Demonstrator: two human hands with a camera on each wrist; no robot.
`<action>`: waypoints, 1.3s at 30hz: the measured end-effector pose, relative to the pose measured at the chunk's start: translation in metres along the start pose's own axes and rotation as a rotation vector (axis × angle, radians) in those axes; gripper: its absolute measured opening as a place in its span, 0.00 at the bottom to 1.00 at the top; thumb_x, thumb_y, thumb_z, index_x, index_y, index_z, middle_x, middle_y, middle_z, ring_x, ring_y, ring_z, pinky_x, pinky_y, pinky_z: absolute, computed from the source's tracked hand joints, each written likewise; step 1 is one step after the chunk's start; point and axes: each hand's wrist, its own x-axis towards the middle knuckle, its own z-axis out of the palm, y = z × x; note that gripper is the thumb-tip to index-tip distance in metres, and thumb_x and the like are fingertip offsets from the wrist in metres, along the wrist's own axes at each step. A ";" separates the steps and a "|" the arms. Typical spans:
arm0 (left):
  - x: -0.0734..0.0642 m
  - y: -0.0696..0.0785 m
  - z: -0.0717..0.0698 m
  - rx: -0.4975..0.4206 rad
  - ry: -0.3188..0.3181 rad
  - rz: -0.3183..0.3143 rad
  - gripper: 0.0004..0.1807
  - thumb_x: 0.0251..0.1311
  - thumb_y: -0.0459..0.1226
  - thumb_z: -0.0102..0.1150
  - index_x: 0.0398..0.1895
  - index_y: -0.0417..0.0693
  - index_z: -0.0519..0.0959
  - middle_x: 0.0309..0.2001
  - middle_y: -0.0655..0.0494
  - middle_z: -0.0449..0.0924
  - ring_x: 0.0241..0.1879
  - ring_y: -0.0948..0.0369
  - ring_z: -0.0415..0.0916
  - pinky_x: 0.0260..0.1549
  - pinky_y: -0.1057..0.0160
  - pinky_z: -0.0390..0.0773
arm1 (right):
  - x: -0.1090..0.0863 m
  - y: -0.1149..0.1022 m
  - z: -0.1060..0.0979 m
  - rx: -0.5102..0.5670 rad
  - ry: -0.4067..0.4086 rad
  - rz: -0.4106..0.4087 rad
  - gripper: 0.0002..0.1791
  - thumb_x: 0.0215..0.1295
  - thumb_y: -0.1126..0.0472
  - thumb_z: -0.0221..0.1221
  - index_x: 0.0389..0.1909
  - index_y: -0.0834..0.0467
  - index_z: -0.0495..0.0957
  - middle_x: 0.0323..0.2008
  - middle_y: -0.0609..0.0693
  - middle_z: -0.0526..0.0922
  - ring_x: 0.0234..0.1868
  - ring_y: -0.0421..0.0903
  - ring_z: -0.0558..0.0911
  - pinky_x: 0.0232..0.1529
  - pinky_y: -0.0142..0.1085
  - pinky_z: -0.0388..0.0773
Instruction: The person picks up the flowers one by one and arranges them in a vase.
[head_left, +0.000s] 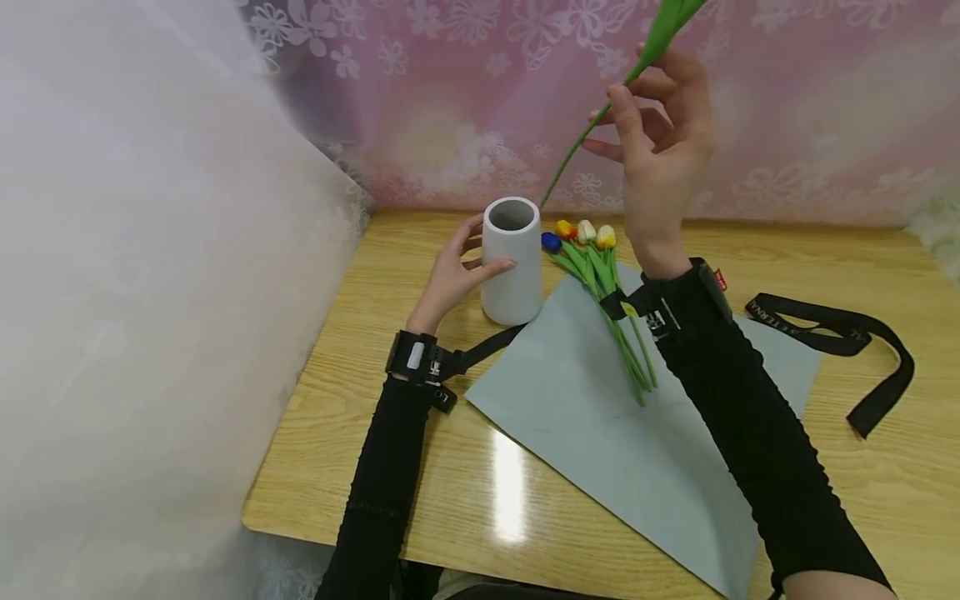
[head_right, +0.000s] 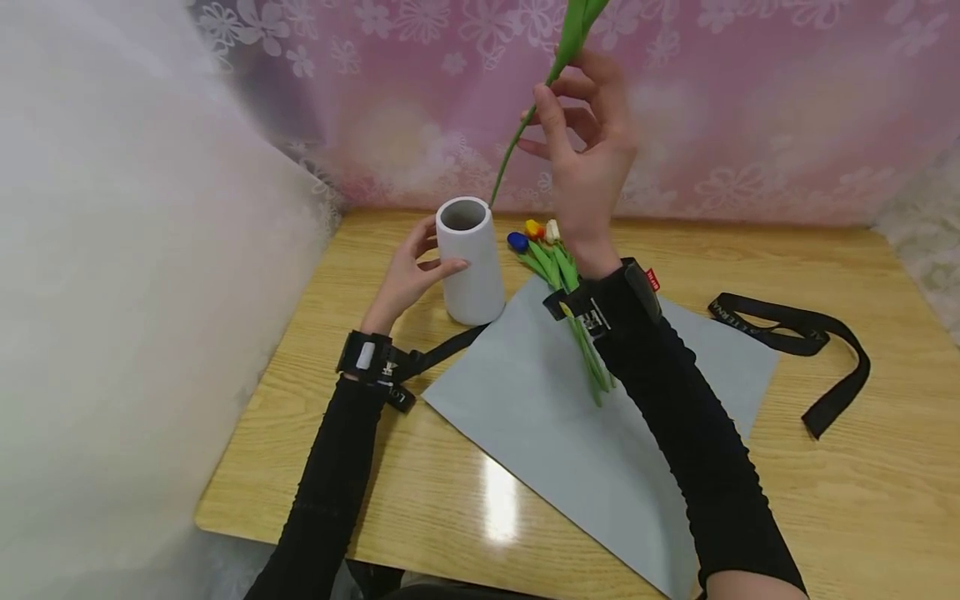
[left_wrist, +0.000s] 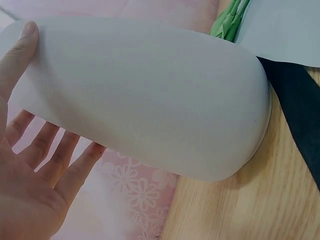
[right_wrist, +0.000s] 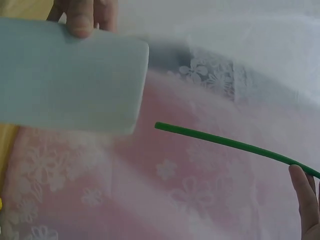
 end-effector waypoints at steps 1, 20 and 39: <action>0.000 0.000 0.000 -0.002 0.000 -0.001 0.39 0.62 0.34 0.70 0.75 0.47 0.63 0.70 0.46 0.67 0.67 0.48 0.68 0.63 0.48 0.75 | -0.001 0.003 0.003 0.003 -0.007 -0.009 0.17 0.69 0.72 0.61 0.57 0.63 0.77 0.39 0.58 0.81 0.35 0.55 0.85 0.37 0.39 0.87; -0.002 0.004 0.001 0.007 0.007 -0.013 0.39 0.62 0.34 0.70 0.75 0.47 0.63 0.70 0.46 0.68 0.67 0.49 0.68 0.64 0.47 0.74 | -0.044 0.061 0.014 -0.359 -0.235 0.315 0.17 0.68 0.61 0.66 0.55 0.61 0.80 0.44 0.55 0.85 0.45 0.42 0.83 0.48 0.33 0.83; -0.002 0.004 -0.001 -0.002 0.000 -0.010 0.40 0.62 0.36 0.70 0.76 0.49 0.63 0.69 0.47 0.68 0.67 0.51 0.68 0.64 0.48 0.74 | -0.067 0.074 0.006 -0.456 -0.414 0.463 0.21 0.74 0.53 0.60 0.61 0.61 0.80 0.60 0.57 0.78 0.57 0.55 0.81 0.60 0.49 0.79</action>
